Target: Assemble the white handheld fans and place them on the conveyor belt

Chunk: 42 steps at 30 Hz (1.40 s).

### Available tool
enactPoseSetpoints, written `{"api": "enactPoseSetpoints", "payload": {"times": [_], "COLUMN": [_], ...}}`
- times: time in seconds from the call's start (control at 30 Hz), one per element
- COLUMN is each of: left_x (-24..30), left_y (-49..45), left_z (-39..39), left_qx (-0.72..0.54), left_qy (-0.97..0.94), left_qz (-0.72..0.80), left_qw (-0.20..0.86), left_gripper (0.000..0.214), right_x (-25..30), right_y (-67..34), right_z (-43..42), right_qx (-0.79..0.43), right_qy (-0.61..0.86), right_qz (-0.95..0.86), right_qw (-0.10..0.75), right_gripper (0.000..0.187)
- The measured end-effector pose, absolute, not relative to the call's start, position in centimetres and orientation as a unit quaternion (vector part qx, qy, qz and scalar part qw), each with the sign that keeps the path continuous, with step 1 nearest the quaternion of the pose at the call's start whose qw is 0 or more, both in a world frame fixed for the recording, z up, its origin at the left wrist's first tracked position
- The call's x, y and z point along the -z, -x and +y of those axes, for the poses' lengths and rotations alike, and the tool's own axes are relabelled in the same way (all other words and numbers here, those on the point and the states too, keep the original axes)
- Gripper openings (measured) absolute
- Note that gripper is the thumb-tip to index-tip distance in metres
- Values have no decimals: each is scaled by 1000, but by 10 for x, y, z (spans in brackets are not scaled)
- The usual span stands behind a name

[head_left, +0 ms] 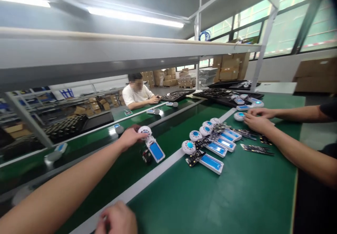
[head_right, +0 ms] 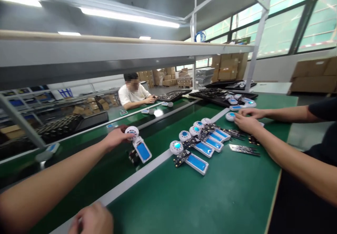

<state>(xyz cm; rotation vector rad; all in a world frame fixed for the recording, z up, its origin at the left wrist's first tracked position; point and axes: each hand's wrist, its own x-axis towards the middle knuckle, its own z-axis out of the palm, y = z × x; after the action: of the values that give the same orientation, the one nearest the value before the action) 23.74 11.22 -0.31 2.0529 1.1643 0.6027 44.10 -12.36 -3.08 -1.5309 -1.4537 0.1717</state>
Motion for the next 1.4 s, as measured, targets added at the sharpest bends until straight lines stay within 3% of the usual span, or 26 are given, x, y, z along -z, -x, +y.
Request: {"api": "enactPoseSetpoints", "payload": {"times": [0.07,0.13,0.23,0.37,0.53,0.73,0.83,1.0,1.13,1.27,1.33,1.4], "left_x": [3,11,28,44,56,72,77,80,78,80,81,82], "left_y": [-185,-139,-88,-57,-55,-34,-14,-9,-12,-13,-17,-23], "left_z": [95,76,51,28,5,-22,-31,-32,-32,-47,-57,-64], "left_qx": [-158,-91,-28,-22,-105,-194,-192,-153,-155,-168,-167,-158], "left_qy": [-785,-771,-741,-730,-779,-846,-884,-959,-935,-883,-853,-818], "left_qz": [463,486,517,519,467,380,316,189,241,357,389,402], "left_qw": [379,402,427,443,406,319,285,143,211,254,304,380], "left_gripper": [25,23,23,27,34,40,50,24,9,24,16,34], "right_x": [47,63,81,94,102,111,116,117,112,109,108,107], "right_y": [-351,-276,-220,-228,-230,-224,-227,-226,-225,-220,-216,-211], "right_z": [-119,-120,-120,-107,-102,-100,-97,-95,-98,-103,-106,-109], "right_qx": [-92,-117,-143,-208,-272,-293,-322,-365,-377,-369,-359,-342], "right_qy": [617,606,641,687,669,665,646,605,599,595,590,585], "right_qz": [-594,-598,-540,-511,-550,-527,-508,-499,-506,-532,-549,-569], "right_qw": [508,512,527,473,420,440,470,502,493,476,471,465], "right_gripper": [27,18,24,24,26,27,19,14,14,13,11,13]}}
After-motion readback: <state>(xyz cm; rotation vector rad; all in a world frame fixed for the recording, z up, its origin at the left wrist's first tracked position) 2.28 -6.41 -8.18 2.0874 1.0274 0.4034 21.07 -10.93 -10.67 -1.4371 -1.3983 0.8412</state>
